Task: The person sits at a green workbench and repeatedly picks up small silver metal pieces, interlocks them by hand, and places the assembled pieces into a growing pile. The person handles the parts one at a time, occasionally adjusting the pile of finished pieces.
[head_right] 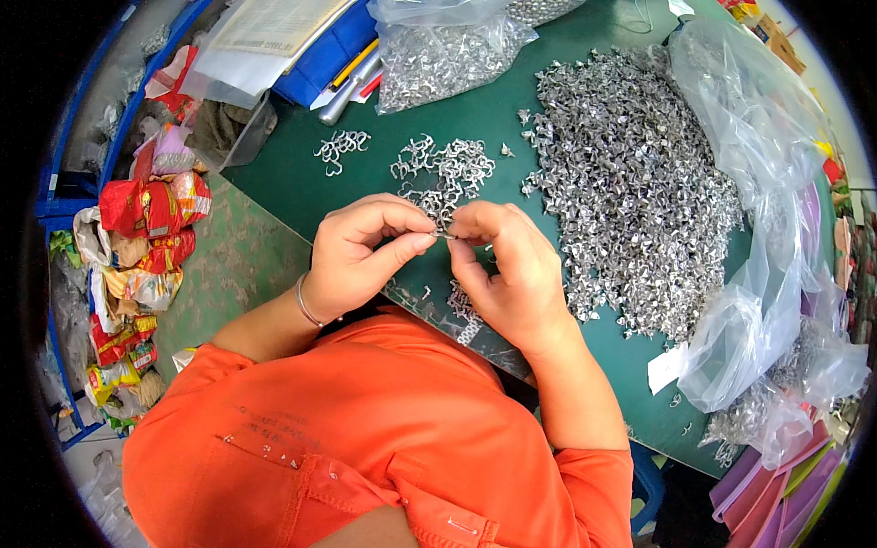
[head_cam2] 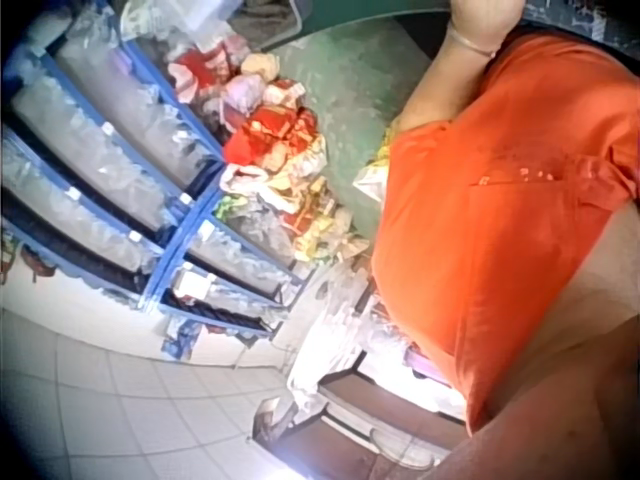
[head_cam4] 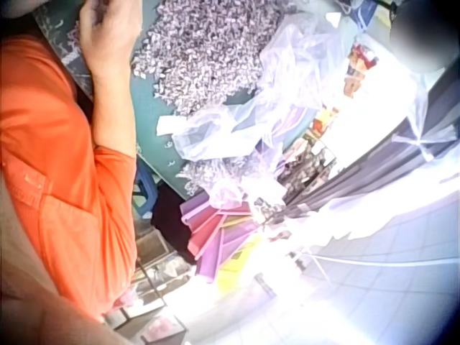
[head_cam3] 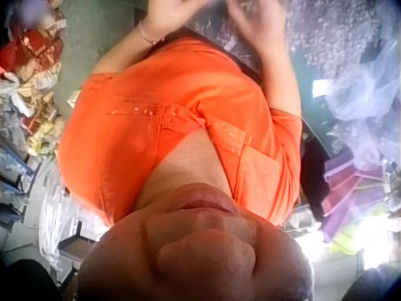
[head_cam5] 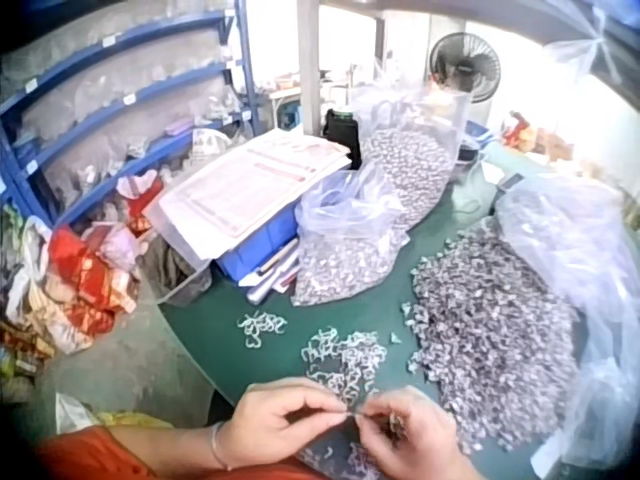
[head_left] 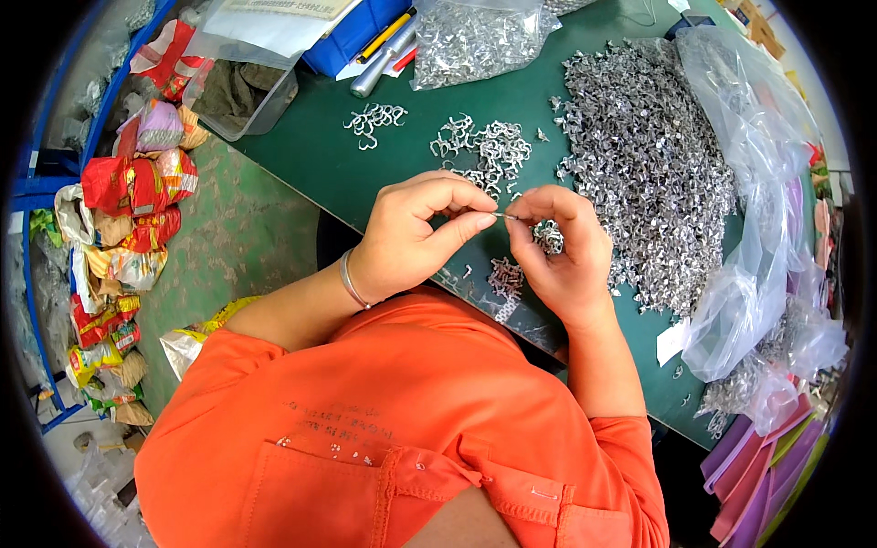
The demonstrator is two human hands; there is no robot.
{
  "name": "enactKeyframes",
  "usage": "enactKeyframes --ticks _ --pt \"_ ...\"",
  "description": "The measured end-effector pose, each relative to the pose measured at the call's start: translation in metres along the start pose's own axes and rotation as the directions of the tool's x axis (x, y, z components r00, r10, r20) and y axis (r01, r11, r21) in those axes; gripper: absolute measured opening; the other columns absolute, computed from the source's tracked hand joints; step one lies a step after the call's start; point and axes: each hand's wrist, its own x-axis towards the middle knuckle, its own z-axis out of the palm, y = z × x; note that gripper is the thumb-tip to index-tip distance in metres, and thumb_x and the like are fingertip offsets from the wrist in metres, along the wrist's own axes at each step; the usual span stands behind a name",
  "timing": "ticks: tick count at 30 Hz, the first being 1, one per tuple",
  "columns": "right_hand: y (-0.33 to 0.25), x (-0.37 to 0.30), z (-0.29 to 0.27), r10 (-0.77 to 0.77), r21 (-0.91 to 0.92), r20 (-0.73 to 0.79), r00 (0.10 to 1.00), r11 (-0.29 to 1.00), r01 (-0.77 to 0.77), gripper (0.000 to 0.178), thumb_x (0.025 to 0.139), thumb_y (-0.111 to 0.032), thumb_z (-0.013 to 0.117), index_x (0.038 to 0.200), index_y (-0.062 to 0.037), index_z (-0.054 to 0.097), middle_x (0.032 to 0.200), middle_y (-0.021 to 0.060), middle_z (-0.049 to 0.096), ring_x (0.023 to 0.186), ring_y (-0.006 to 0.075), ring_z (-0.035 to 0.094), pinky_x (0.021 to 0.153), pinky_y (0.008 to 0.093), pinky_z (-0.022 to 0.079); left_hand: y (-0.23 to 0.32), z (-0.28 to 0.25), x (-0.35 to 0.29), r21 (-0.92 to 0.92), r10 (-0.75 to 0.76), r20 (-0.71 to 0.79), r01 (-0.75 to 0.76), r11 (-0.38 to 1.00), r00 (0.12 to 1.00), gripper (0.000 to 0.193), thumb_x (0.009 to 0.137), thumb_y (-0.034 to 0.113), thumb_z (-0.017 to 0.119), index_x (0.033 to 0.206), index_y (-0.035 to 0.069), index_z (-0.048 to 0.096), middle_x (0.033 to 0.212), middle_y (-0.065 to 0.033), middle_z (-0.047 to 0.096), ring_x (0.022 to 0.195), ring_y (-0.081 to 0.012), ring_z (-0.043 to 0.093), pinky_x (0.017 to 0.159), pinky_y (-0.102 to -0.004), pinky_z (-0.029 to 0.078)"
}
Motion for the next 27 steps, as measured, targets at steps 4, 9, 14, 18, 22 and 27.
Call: enactKeyframes --ticks 4,9,14,18,22,27 --pt "0.001 0.001 0.000 -0.075 -0.035 0.013 0.997 0.997 0.075 0.034 0.072 0.011 0.073 0.100 -0.0030 0.060 0.089 0.0095 0.067 0.077 0.0252 0.067 0.067 0.0319 0.055 -0.001 0.001 -0.001 -0.062 0.025 0.012 -0.024 0.998 1.000 0.012 0.089 -0.007 0.067 0.101 -0.004 0.067 0.101 -0.0103 0.066 0.088 -0.0125 0.065 0.076 -0.0248 0.054" --pt "0.003 0.001 -0.001 -0.133 -0.060 0.010 0.991 0.989 0.133 0.035 0.073 0.011 0.073 0.102 -0.0022 0.060 0.092 0.0096 0.066 0.080 0.0231 0.067 0.070 0.0306 0.056 -0.003 0.001 -0.002 -0.144 -0.012 0.015 0.014 0.989 1.000 0.013 0.089 -0.009 0.066 0.101 -0.004 0.066 0.103 -0.0116 0.066 0.091 -0.0142 0.066 0.078 -0.0262 0.056" --pt "0.003 -0.006 0.005 0.232 0.357 0.015 0.973 0.908 -0.222 0.037 0.077 0.009 0.073 0.109 -0.0010 0.057 0.102 0.0089 0.065 0.086 0.0148 0.067 0.077 0.0290 0.057 -0.001 0.003 -0.002 -0.189 -0.023 -0.025 0.018 0.982 0.999 0.012 0.089 -0.010 0.065 0.099 -0.004 0.065 0.103 -0.0117 0.066 0.092 -0.0149 0.066 0.080 -0.0275 0.055" --pt "0.002 -0.009 0.004 0.281 0.457 0.014 0.960 0.852 -0.256 0.037 0.080 0.007 0.073 0.112 -0.0006 0.057 0.101 0.0088 0.065 0.087 0.0132 0.067 0.079 0.0292 0.057 -0.001 0.012 -0.002 -0.187 -0.009 -0.138 -0.018 0.982 0.990 0.012 0.085 -0.006 0.071 0.094 -0.001 0.067 0.094 -0.0087 0.069 0.084 -0.0128 0.067 0.075 -0.0261 0.055" --pt "0.001 -0.001 -0.009 0.125 0.207 -0.006 0.992 0.971 -0.121 0.024 0.079 0.008 0.071 0.101 -0.0009 0.064 0.093 0.0081 0.067 0.084 0.0145 0.067 0.074 0.0285 0.056 0.002 0.006 0.002 0.118 0.217 -0.048 -0.210 0.971 0.975 0.017 0.083 -0.011 0.069 0.097 -0.002 0.064 0.099 -0.0114 0.067 0.091 -0.0194 0.067 0.082 -0.0289 0.054" --pt "0.003 0.012 -0.070 0.356 -0.008 0.079 0.931 0.934 -0.357 0.016 0.075 0.009 0.066 0.087 -0.0005 0.070 0.086 0.0106 0.066 0.076 0.0227 0.066 0.067 0.0318 0.053 0.001 -0.005 0.009 0.293 0.258 -0.156 -0.205 0.934 0.953 0.016 0.079 -0.007 0.072 0.092 0.001 0.068 0.093 -0.0103 0.067 0.080 -0.0196 0.066 0.070 -0.0279 0.053"
